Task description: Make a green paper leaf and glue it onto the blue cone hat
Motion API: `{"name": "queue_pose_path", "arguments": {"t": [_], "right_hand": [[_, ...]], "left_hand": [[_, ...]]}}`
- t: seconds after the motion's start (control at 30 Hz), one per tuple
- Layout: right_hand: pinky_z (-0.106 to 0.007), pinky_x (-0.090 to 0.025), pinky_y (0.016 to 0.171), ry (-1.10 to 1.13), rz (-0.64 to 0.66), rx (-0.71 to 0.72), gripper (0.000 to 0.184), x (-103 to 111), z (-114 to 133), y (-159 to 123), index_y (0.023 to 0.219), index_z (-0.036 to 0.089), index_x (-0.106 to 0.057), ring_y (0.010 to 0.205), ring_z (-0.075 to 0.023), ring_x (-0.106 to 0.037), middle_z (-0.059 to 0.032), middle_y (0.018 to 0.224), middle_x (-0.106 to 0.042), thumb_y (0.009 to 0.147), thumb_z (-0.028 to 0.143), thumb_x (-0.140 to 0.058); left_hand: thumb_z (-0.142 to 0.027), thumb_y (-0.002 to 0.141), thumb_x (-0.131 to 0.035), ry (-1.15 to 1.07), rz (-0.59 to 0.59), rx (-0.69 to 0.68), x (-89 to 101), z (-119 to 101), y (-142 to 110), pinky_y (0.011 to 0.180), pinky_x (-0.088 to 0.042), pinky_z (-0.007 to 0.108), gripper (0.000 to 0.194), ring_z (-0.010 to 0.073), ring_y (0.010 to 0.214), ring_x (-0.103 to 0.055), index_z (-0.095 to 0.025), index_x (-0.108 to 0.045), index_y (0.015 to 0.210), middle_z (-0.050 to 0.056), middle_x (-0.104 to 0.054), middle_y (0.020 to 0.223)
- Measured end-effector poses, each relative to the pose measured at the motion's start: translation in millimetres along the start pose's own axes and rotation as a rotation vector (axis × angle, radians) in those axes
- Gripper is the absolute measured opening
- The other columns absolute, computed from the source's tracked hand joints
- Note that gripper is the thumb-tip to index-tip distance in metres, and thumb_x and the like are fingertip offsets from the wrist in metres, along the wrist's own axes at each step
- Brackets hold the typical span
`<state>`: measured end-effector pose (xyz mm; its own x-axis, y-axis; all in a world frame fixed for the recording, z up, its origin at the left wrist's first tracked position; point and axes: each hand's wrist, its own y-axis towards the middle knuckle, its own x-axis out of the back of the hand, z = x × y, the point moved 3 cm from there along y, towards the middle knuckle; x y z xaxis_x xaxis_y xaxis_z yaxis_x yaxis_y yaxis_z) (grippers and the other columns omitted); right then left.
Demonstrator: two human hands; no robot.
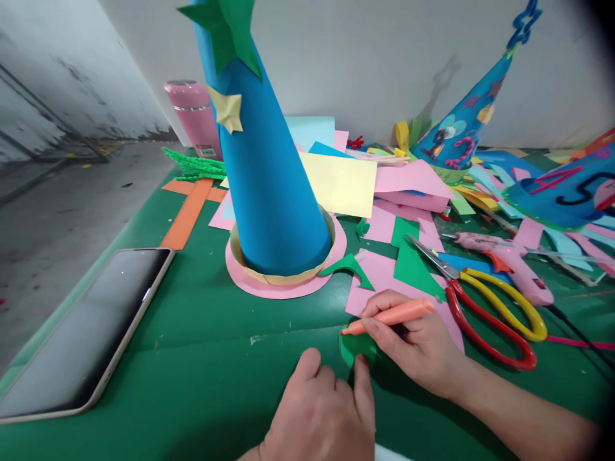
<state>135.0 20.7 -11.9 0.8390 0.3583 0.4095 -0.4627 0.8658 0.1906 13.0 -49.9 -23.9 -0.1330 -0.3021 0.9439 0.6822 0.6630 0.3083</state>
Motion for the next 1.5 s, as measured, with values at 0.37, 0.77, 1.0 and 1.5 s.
{"name": "queue_pose_path", "arguments": {"t": [0.37, 0.77, 1.0, 1.5], "right_hand": [[-0.021, -0.052, 0.056, -0.108, -0.056, -0.003, 0.018, 2.2, 1.7, -1.8, 0.076, 0.019, -0.067, 0.068, -0.0141, -0.062, -0.0035, 0.074, -0.062, 0.083, 0.018, -0.050], [-0.021, -0.052, 0.057, -0.135, -0.105, -0.014, 0.016, 2.3, 2.3, -0.6, 0.075, 0.019, -0.064, 0.067, -0.0146, -0.064, -0.0029, 0.072, -0.061, 0.083, 0.017, -0.050], [-0.024, -0.050, 0.057, -0.104, -0.185, -0.051, 0.018, 8.2, -6.1, -3.8, 0.072, 0.019, -0.063, 0.068, -0.0159, -0.061, -0.0033, 0.072, -0.061, 0.084, 0.023, -0.050], [-0.028, -0.050, 0.066, -0.039, -0.079, 0.010, 0.008, 13.1, -7.1, -10.6, 0.087, 0.024, -0.060, 0.079, -0.0191, -0.059, -0.0033, 0.080, -0.060, 0.082, 0.022, -0.054]], "left_hand": [[-0.003, 0.064, -0.044, 0.015, -0.068, 0.048, 3.3, -0.1, 2.8, 0.054, -0.032, 0.034, 0.031, 0.0165, 0.034, -0.047, -0.007, -0.060, 0.090, 0.001, -0.057, 0.042], [-0.002, 0.063, -0.043, 0.011, -0.090, 0.035, 3.0, -1.1, 3.0, 0.053, -0.036, 0.035, 0.033, 0.0170, 0.034, -0.047, -0.007, -0.063, 0.088, 0.003, -0.057, 0.041], [-0.003, 0.064, -0.042, 0.024, -0.080, 0.023, 3.1, -1.9, 2.1, 0.050, -0.035, 0.035, 0.033, 0.0171, 0.034, -0.046, -0.006, -0.063, 0.089, 0.004, -0.056, 0.041], [-0.012, 0.064, -0.053, -0.006, 0.093, -0.002, -0.9, -4.5, 1.6, 0.056, -0.032, 0.036, 0.036, 0.0180, 0.039, -0.050, -0.004, -0.062, 0.098, 0.004, -0.058, 0.045]]}}
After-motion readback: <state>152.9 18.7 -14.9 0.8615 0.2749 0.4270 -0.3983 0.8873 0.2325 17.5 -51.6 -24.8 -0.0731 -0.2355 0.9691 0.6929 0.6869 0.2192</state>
